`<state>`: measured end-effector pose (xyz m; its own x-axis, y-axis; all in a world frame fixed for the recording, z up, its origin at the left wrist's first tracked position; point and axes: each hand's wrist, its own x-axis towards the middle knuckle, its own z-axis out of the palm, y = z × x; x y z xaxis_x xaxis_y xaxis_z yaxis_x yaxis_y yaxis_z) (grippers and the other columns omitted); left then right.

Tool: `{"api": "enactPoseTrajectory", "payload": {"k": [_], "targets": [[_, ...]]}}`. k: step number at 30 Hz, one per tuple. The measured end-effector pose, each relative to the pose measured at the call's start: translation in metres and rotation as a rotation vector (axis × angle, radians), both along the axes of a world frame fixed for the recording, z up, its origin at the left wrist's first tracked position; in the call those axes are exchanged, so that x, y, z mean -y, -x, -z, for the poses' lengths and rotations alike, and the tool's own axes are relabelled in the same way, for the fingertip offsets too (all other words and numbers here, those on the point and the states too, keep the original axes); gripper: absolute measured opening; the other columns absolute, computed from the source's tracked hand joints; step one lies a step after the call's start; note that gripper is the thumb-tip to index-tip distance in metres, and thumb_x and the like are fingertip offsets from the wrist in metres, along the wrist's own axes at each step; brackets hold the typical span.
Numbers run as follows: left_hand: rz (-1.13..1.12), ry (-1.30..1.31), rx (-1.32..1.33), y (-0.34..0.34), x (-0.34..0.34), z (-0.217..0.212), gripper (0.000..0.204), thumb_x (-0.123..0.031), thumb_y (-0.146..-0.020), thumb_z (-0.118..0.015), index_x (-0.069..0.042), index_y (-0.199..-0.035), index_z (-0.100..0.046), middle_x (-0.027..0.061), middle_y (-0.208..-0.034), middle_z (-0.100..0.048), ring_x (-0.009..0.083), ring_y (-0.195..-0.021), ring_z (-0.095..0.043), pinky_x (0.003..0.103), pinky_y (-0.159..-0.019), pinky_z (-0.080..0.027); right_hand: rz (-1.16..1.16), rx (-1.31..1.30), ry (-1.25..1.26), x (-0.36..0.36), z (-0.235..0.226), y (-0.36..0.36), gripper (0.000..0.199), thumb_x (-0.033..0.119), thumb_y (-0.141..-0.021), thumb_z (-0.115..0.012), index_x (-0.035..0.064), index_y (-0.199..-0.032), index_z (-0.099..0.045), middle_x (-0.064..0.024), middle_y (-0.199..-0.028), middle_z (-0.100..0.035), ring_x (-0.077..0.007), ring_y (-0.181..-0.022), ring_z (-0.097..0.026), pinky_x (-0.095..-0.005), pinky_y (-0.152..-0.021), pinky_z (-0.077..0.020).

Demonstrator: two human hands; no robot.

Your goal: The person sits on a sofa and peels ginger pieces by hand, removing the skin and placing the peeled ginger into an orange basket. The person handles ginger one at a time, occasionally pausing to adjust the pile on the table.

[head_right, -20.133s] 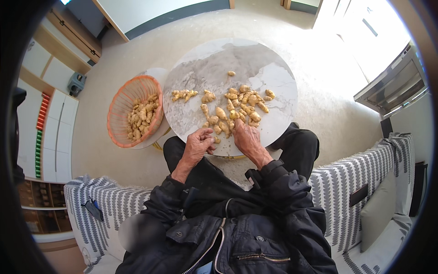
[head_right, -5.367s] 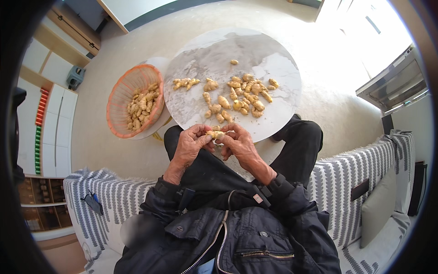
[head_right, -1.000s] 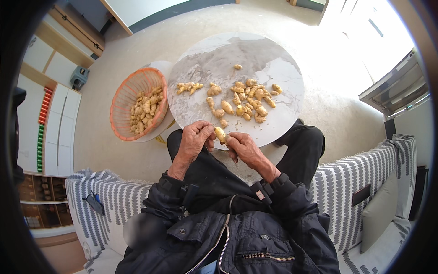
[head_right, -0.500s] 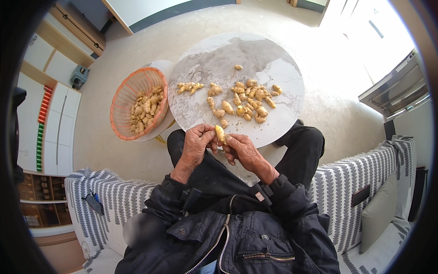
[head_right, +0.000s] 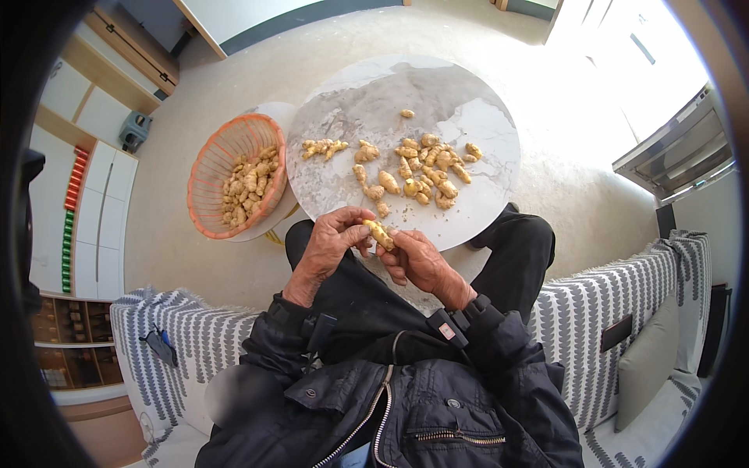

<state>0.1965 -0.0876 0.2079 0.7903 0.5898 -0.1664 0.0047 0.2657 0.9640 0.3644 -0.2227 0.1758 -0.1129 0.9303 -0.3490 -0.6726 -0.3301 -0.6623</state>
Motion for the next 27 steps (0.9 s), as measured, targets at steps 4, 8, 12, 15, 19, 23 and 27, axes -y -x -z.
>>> {"api": "enactPoseTrajectory", "payload": {"k": [4, 8, 12, 15, 19, 23, 27], "targets": [[-0.060, -0.054, -0.083, 0.001, -0.002, 0.006, 0.022, -0.004, -0.097, -0.065, 0.005, -0.117, -0.067, 0.0058, -0.086, -0.068, 0.0085, -0.065, -0.061, 0.022, -0.057, -0.053, 0.122, 0.355, -0.055, -0.003, -0.004, 0.001, 0.040, 0.040, -0.108, -0.051, 0.0012, -0.107, -0.063, -0.0044, -0.078, -0.060, -0.0109, -0.053, -0.055, -0.0254, -0.046, -0.0451], [-0.128, -0.029, -0.083, 0.000, 0.000, 0.006, 0.024, -0.004, -0.097, -0.064, 0.007, -0.118, -0.066, 0.0063, -0.085, -0.068, 0.0090, -0.067, -0.062, 0.023, -0.057, -0.054, 0.130, 0.440, -0.060, -0.005, -0.010, 0.000, 0.033, 0.030, -0.106, -0.057, -0.0011, -0.117, -0.063, -0.0064, -0.084, -0.066, -0.0092, -0.056, -0.058, -0.0240, -0.048, -0.0486], [-0.183, 0.022, 0.032, -0.003, 0.009, 0.003, 0.030, -0.004, -0.098, -0.061, 0.007, -0.125, -0.062, 0.0061, -0.085, -0.067, 0.0082, -0.068, -0.061, 0.024, -0.057, -0.055, 0.151, 0.441, -0.054, -0.005, -0.011, -0.001, 0.033, 0.026, -0.106, -0.057, -0.0027, -0.122, -0.062, -0.0081, -0.088, -0.069, -0.0096, -0.058, -0.060, -0.0242, -0.049, -0.0494], [-0.118, -0.073, -0.093, -0.004, 0.009, 0.002, 0.035, -0.002, -0.097, -0.057, 0.007, -0.132, -0.057, 0.0061, -0.090, -0.067, 0.0078, -0.069, -0.061, 0.023, -0.057, -0.055, 0.147, 0.548, -0.086, -0.004, -0.012, 0.005, 0.033, 0.025, -0.107, -0.055, -0.0040, -0.121, -0.062, -0.0088, -0.089, -0.069, -0.0100, -0.059, -0.061, -0.0244, -0.050, -0.0502], [-0.083, -0.098, -0.128, -0.004, 0.007, 0.006, 0.034, -0.002, -0.097, -0.056, 0.007, -0.130, -0.057, 0.0058, -0.093, -0.067, 0.0074, -0.069, -0.060, 0.022, -0.057, -0.055, 0.106, 0.581, -0.115, -0.005, -0.015, 0.006, 0.033, 0.024, -0.107, -0.054, -0.0050, -0.120, -0.061, -0.0096, -0.088, -0.070, -0.0105, -0.061, -0.062, -0.0248, -0.051, -0.0515], [-0.183, -0.001, 0.041, -0.005, 0.013, 0.009, 0.028, -0.004, -0.098, -0.057, 0.008, -0.124, -0.061, 0.0055, -0.088, -0.067, 0.0072, -0.067, -0.061, 0.022, -0.055, -0.054, 0.139, 0.428, -0.076, -0.005, -0.017, 0.003, 0.033, 0.025, -0.107, -0.054, -0.0050, -0.120, -0.060, -0.0099, -0.089, -0.070, -0.0109, -0.061, -0.062, -0.0251, -0.051, -0.0516], [-0.170, 0.023, -0.018, -0.006, 0.015, 0.004, 0.024, -0.005, -0.098, -0.058, 0.008, -0.118, -0.063, 0.0059, -0.084, -0.067, 0.0079, -0.063, -0.062, 0.022, -0.053, -0.054, 0.161, 0.433, -0.092, -0.004, -0.015, 0.004, 0.032, 0.023, -0.108, -0.053, -0.0047, -0.123, -0.059, -0.0090, -0.088, -0.070, -0.0100, -0.061, -0.062, -0.0239, -0.050, -0.0505]]}}
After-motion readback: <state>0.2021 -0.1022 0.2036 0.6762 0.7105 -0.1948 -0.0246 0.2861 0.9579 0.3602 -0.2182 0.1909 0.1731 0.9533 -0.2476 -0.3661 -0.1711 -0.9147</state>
